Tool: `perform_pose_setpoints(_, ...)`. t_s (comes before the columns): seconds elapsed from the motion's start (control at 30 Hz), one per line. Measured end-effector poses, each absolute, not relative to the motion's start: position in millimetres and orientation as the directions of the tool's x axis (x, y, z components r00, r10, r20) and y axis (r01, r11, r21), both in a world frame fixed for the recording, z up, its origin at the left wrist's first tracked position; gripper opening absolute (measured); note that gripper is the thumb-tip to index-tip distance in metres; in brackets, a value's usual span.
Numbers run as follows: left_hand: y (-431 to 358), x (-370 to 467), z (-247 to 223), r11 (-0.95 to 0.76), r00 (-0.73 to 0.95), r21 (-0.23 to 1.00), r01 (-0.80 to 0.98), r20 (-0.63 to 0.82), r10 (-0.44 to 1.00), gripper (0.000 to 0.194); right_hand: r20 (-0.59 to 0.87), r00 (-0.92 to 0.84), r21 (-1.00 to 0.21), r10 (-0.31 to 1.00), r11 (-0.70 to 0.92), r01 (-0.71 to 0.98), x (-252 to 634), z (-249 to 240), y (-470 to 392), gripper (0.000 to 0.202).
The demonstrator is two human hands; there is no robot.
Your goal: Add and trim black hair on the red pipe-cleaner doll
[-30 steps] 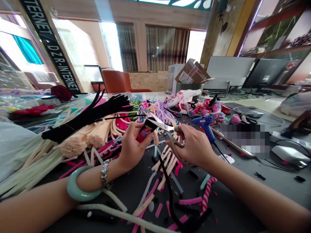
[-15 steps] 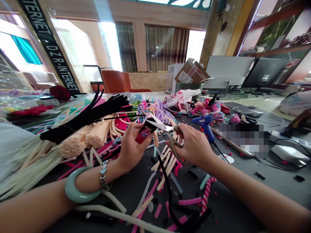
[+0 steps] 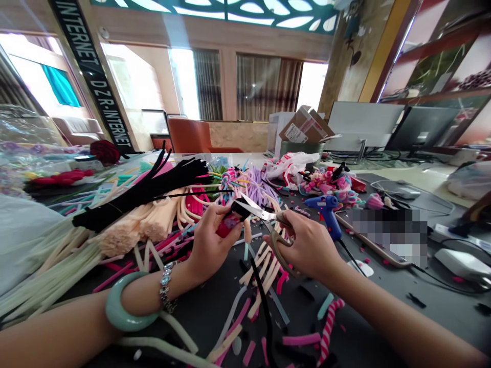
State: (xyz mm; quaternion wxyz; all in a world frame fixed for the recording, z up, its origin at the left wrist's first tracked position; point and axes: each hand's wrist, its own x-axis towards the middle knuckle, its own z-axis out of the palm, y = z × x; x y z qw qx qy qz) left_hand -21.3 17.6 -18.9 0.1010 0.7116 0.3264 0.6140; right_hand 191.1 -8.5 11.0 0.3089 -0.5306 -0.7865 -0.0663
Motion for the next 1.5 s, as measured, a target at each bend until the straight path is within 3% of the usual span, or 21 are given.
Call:
perform_pose_setpoints(0.23,22.5,-24.2,-22.0,-0.733,0.016,0.504,0.457,0.819,0.574,0.025,0.524,-0.233,-0.219,0.819,0.394,0.893,190.5,11.1,-9.5,0.024)
perform_pose_setpoints(0.87,23.3,-21.6,-21.0,-0.783,0.039,0.488,0.386,0.839,0.542,0.028,0.682,-0.244,-0.134,0.689,0.446,0.885,190.8,6.1,-3.5,0.034)
perform_pose_setpoints(1.5,19.0,-19.5,-18.5,-0.791,0.060,0.513,0.334,0.826,0.561,0.028,0.654,-0.280,-0.154,0.703,0.487,0.860,189.9,3.2,-0.8,0.028)
